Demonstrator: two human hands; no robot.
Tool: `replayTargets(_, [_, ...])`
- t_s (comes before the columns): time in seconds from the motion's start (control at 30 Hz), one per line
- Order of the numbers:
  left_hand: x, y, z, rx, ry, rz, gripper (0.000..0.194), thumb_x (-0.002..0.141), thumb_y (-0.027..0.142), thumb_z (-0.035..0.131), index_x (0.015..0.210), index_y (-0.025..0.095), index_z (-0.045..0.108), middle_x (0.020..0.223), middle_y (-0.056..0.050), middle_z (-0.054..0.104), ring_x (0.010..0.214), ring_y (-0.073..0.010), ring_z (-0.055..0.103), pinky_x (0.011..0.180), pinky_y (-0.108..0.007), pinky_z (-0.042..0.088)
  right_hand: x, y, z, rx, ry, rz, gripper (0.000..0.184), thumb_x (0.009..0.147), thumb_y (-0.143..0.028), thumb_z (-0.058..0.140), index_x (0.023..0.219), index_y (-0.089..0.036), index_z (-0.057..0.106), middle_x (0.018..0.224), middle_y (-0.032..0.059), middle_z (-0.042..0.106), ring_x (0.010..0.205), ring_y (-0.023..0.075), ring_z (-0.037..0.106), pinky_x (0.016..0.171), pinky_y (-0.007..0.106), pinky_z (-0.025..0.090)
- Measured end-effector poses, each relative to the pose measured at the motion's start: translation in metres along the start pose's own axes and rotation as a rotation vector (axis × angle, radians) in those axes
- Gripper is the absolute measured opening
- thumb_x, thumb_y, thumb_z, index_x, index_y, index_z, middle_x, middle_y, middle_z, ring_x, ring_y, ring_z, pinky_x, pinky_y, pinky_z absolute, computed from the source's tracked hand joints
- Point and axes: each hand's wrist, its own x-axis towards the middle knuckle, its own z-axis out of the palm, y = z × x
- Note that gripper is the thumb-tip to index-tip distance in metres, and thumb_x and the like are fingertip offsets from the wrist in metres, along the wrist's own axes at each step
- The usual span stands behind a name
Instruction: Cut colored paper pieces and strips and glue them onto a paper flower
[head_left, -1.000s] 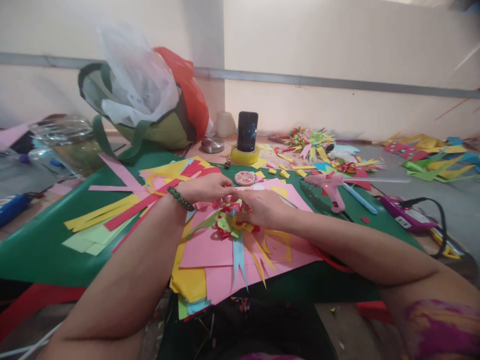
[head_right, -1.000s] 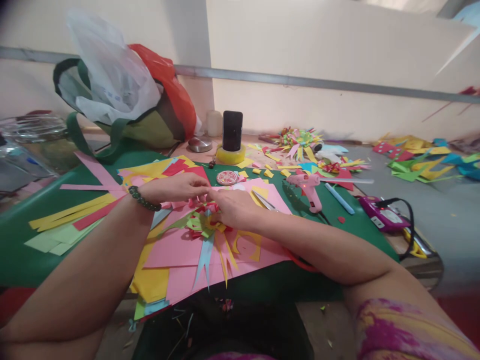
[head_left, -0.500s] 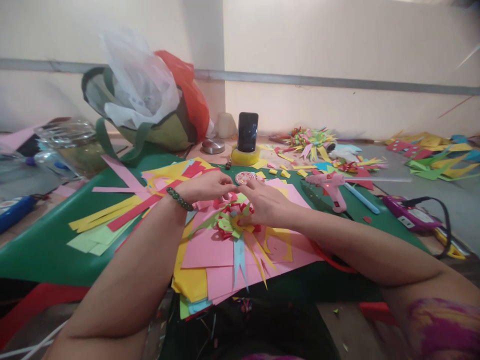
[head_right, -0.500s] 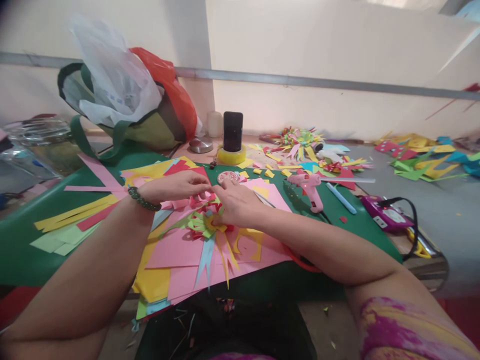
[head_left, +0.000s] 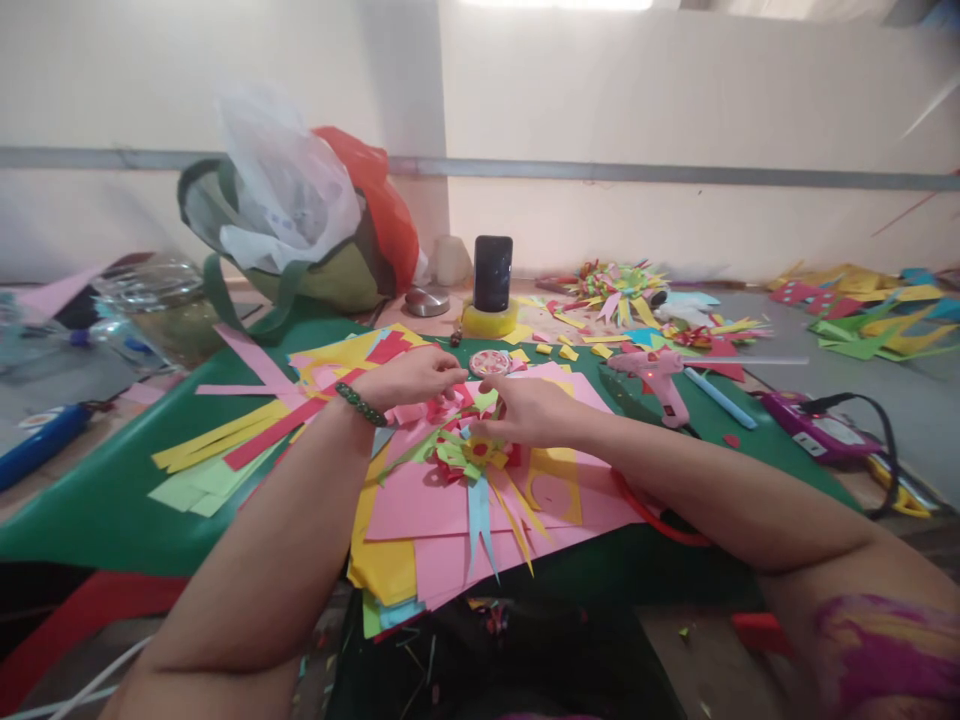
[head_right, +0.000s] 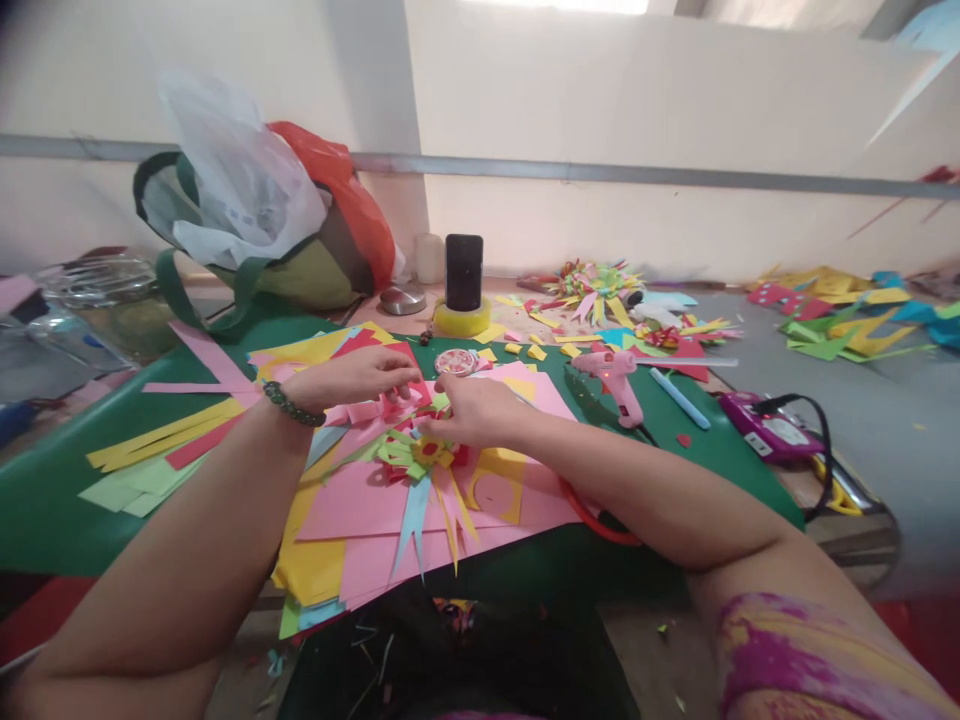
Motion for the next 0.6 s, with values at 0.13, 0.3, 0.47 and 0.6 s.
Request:
replayTargets(0.13, [-0.002,0.003,0.003,-0.174,0.064,-0.036,0.041,0.070,0.059,0.067,0.066,0.019,0.061,0.065,-0.005,0.066,0.060,-0.0214,0.064,0.054,-0.028,0.043,0.006,0.002,0.002,0.231,-0.005,0.011,0.047,0.072,-0.022,0.069,0.117,-0.016,0.057,0.082,0.0035,0.072,0.074,0.0212,0.067,0.059,0.026,0.044])
replayTargets(0.3, [-0.003,0.007,0.001,-0.564,0.242,0.115,0.037,0.072,0.050,0.073,0.093,0.020,0.070,0.091,-0.006,0.072,0.084,-0.0226,0.066,0.066,-0.027,0.047,0.011,0.013,-0.011,0.389,0.561,-0.043,0.040,0.074,-0.020,0.062,0.113,-0.017,0.057,0.079,0.0005,0.067,0.066,0.0162,0.061,0.062,0.027,0.044])
replayTargets(0.47, [0.005,0.010,0.014,-0.949,0.292,0.171,0.058,0.061,0.029,0.085,0.115,0.021,0.065,0.104,-0.008,0.072,0.091,-0.0220,0.068,0.074,-0.027,0.049,0.014,0.022,-0.023,0.399,0.888,-0.110,0.040,0.074,-0.021,0.060,0.114,-0.018,0.055,0.081,0.0011,0.066,0.067,0.0164,0.059,0.064,0.029,0.046])
replayTargets(0.6, [0.010,0.014,0.029,-1.011,0.326,0.183,0.049,0.056,0.027,0.085,0.100,0.015,0.068,0.084,-0.006,0.073,0.074,-0.0192,0.069,0.064,-0.026,0.049,0.018,0.024,-0.020,0.423,0.884,-0.175,0.038,0.075,-0.026,0.064,0.111,-0.020,0.057,0.084,0.0019,0.065,0.069,0.0163,0.060,0.067,0.030,0.047])
